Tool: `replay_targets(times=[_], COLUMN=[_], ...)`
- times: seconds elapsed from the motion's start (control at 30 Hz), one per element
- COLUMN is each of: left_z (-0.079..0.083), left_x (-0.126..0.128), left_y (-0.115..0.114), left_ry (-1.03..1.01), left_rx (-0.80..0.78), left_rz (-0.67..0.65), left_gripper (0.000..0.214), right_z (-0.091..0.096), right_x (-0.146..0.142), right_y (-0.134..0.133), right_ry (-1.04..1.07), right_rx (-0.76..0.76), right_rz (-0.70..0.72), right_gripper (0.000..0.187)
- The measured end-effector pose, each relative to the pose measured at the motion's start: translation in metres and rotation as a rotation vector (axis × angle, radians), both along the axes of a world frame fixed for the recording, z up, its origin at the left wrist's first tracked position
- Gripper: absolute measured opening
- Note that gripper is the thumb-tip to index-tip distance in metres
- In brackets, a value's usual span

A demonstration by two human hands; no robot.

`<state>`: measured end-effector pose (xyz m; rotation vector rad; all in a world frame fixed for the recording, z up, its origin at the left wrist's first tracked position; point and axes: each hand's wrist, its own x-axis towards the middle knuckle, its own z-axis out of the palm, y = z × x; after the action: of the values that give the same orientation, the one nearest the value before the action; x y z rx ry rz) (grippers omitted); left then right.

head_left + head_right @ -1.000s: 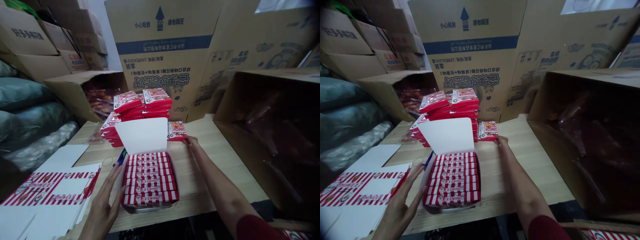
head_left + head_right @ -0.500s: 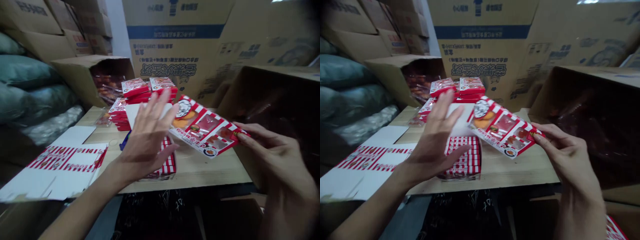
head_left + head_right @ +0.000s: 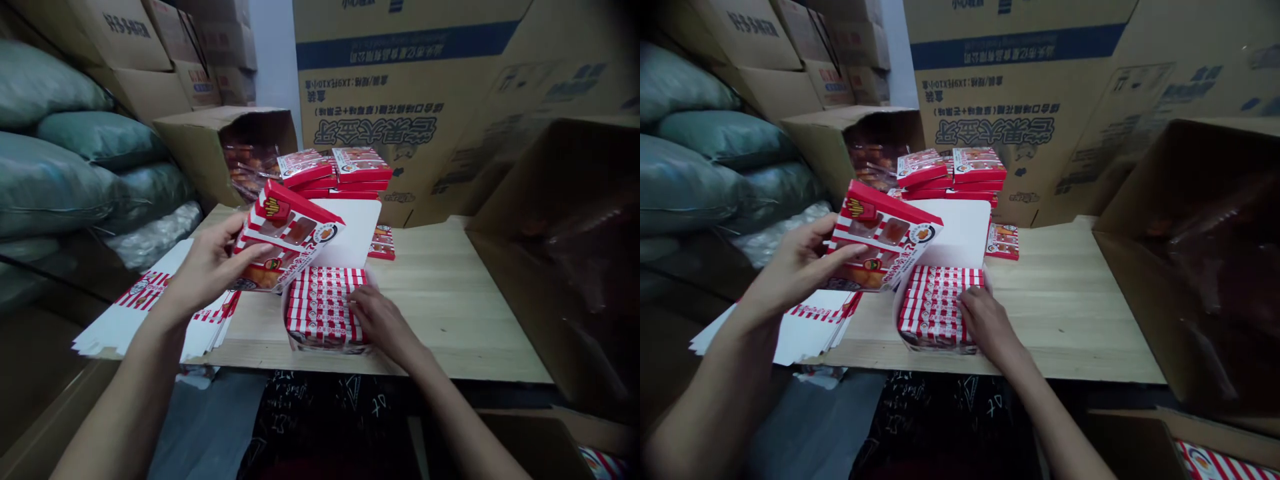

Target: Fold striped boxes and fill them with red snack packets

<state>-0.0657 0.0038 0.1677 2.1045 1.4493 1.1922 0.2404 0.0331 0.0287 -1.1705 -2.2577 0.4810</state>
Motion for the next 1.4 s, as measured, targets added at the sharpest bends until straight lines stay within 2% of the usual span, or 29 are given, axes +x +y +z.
replay_targets(times=[0.07, 0.13, 0.23, 0.47, 0.63, 0.8, 0.97, 1.13, 1.27, 1.4], left_z=[-0.005, -0.012, -0.023, -0.049, -0.066, -0.066, -0.068, -0.064, -0.061, -0.069], left_x=[-0.004, -0.001, 0.009, 0.032, 0.052, 0.056, 0.042, 0.030, 0.038, 0.051], left_y=[0.001, 0.004, 0.011, 0.036, 0.053, 0.063, 0.072, 0.066, 0.055, 0.059], left_ry=[-0.055, -0.083, -0.097, -0.088, -0.111, -0.066, -0.065, -0.004, 0.075, 0.014], left_rx=[-0.007, -0.023, -0.042, -0.094, -0.213, -0.250, -0.226, -0.201, -0.124, -0.091], left_rz=[-0.004, -0.033, -0.092, -0.273, -0.399, -0.406, -0.409, -0.352, -0.323, -0.309], left_gripper=[0.036, 0.036, 0.034, 0.026, 0.021, 0.023, 0.027, 0.024, 0.019, 0.015], right_z=[-0.021, -0.029, -0.032, -0.042, -0.041, -0.043, -0.048, -0.050, -0.051, -0.051], right_x=[-0.012, -0.020, -0.025, -0.024, -0.023, -0.024, -0.024, -0.022, -0.022, -0.022], right_y=[0.001, 0.000, -0.001, -0.004, -0.009, -0.012, -0.011, -0.011, -0.010, -0.009], right_ry=[-0.169, -0.240, -0.272, -0.216, -0.113, -0.092, -0.108, -0.109, -0.097, -0.076], right_rx=[0.003, 0.057, 0.102, -0.042, -0.045, 0.042, 0.056, 0.058, 0.075, 0.081], right_rz=[-0.013, -0.021, -0.026, -0.068, -0.039, -0.052, -0.065, -0.066, -0.064, -0.065], right_gripper=[0.022, 0.023, 0.022, 0.013, 0.014, 0.017, 0.018, 0.021, 0.022, 0.023])
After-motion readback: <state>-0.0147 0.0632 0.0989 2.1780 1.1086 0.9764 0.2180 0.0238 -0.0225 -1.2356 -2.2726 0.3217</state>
